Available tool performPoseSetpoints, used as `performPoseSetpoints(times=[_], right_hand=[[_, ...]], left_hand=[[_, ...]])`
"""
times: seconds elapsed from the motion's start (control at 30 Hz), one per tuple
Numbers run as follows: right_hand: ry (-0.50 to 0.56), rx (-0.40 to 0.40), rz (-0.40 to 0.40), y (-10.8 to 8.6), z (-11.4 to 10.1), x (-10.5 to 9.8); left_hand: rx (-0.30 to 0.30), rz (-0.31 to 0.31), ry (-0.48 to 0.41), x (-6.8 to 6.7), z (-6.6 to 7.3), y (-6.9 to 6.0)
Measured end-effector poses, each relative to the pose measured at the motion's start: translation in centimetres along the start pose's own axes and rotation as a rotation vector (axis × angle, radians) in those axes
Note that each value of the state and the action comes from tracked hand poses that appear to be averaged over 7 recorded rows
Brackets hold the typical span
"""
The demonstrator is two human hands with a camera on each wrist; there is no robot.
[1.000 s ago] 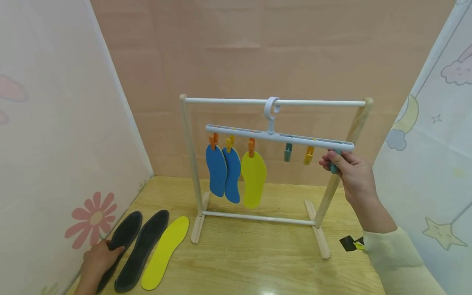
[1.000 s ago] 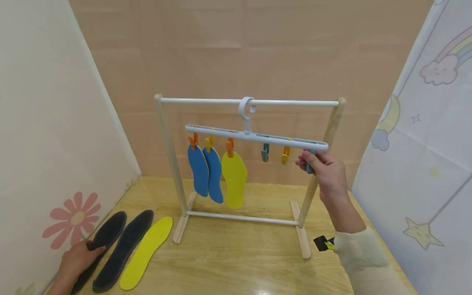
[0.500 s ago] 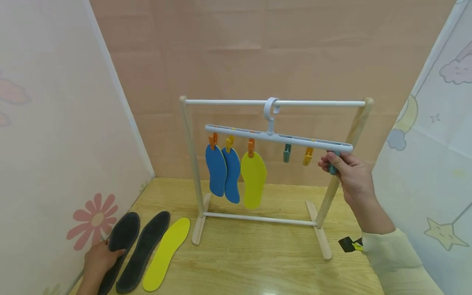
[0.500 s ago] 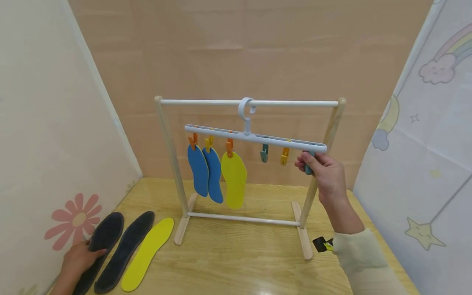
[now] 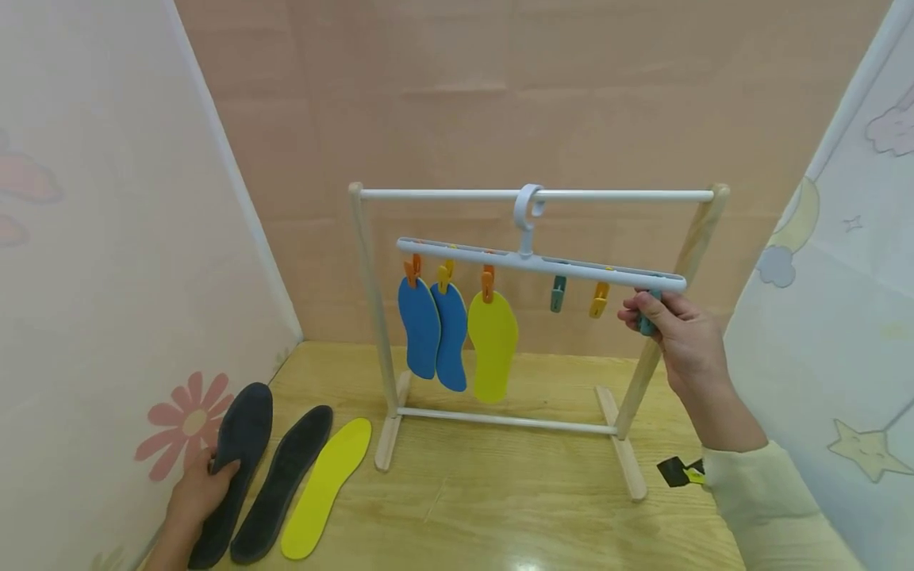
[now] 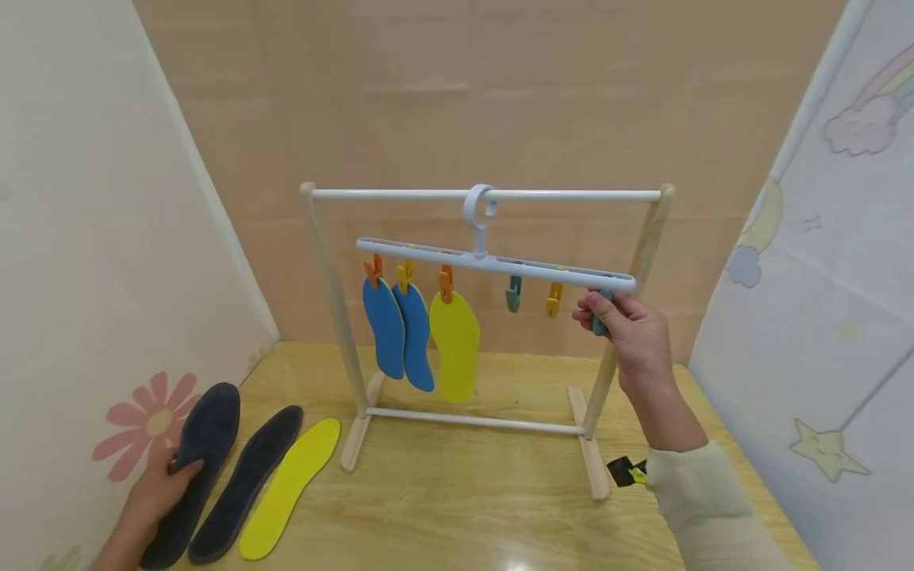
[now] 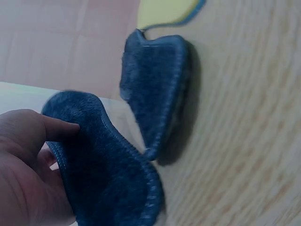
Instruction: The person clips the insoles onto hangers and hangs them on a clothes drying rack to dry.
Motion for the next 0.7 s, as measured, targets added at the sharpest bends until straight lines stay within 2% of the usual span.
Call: performPoseSetpoints(times=[0.07, 0.13, 0.23, 0.3, 0.4, 0.47, 0.57, 0.7], right_hand=[[0.009, -0.003, 0.001, 0.0, 0.0, -0.1], [0.016, -0.003, 0.002, 0.1, 0.1, -0.1], [0.019, -0.002, 0.004, 0.2, 0.2, -0.1], [0.016, -0.004, 0.008, 0.2, 0.2, -0.1], [0.010, -0.005, 0.010, 0.2, 0.3, -0.2], [0.008, -0.004, 0.011, 0.2, 0.3, -0.2], [0.001, 0.000, 0.013, 0.3, 0.3, -0.1], [-0.031, 0.017, 0.032, 0.2, 0.3, -0.2]], left_hand=[[0.039, 0.000, -0.045, -0.1, 0.4, 0.0], [0.097, 0.026, -0.098, -0.2, 0.7, -0.2], [0.222, 0.109, -0.162, -0.2, 1.1, -0.3], [0.243, 0.145, -0.169, -0.2, 1.6, -0.6], [0.197, 0.130, -0.157, -0.1, 2.2, -1.1], [0.129, 0.091, -0.140, 0.0, 2.7, -1.5], [0.060, 0.067, -0.117, 0.0, 3.5, -2.0], [0.041, 0.064, -0.073, -0.2, 4.7, -2.7]])
Point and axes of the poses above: each hand's wrist, its own y-axis towards the middle knuckle, its own x-axis out of the palm, z = x × y, the point moved 2 cm from there along y, towards the middle knuckle
